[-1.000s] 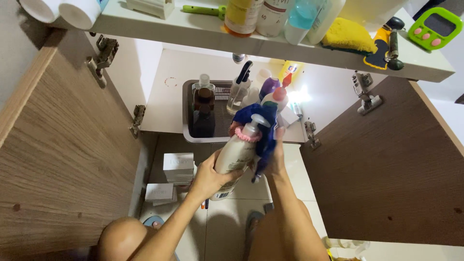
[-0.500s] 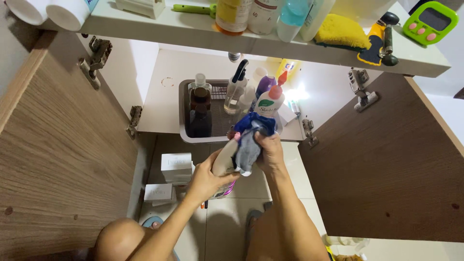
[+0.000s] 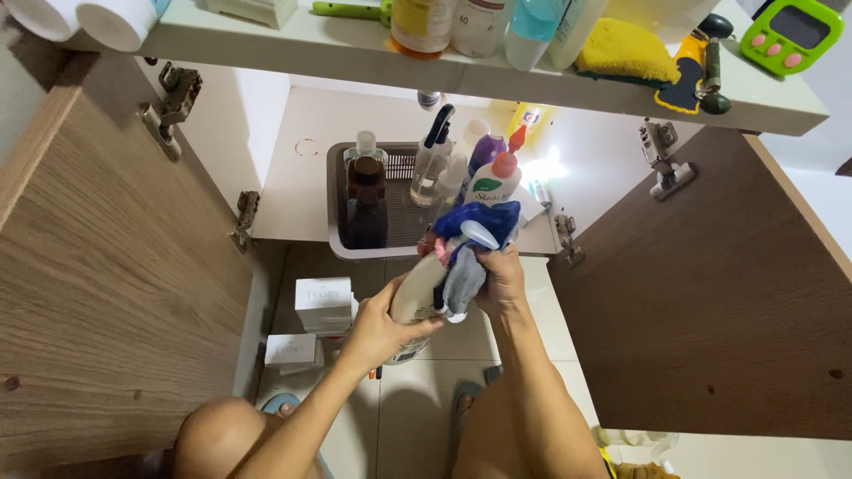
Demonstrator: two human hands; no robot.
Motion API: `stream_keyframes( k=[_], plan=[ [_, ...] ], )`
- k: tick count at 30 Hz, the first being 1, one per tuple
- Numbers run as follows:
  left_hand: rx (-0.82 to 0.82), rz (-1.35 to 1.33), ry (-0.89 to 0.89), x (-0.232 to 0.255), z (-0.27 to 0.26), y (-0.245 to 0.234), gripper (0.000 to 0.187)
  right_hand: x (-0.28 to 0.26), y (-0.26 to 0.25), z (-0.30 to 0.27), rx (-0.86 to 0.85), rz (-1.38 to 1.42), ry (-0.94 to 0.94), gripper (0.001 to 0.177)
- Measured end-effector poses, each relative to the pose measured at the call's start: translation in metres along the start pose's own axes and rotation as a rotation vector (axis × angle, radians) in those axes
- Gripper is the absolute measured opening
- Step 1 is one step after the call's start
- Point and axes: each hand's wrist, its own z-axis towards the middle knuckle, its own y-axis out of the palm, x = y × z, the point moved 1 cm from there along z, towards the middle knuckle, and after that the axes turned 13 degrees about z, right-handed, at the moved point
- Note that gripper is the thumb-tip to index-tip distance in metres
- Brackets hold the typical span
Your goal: The person cleans various items under a sink with a cloth, wiping a spray bottle, air freshener, lotion, and bleach one at a time before placing them back into a plastic tray.
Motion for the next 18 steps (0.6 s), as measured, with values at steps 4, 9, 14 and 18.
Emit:
stream_keyframes(
  k=[4, 9, 14, 18],
  plan=[
    [0.004, 0.009, -0.049, -0.001, 0.0, 0.001, 0.08, 0.007, -0.013, -0.001, 0.007, -0.083, 0.034, 0.052],
    [0.021, 0.057, -0.085, -0.004, 0.002, 0.003, 0.08, 0.012, -0.026, 0.001, 0.101, -0.145, -0.048, 0.045],
    [0.062, 0.001, -0.009, -0.008, 0.003, 0.004, 0.078, 0.013, -0.011, 0.003, 0.095, -0.002, -0.009, 0.037],
    [0.065, 0.082, -0.049, -0.006, 0.002, 0.004, 0.08, 0.007, 0.011, -0.002, 0.012, -0.166, -0.002, 0.038]
  ],
)
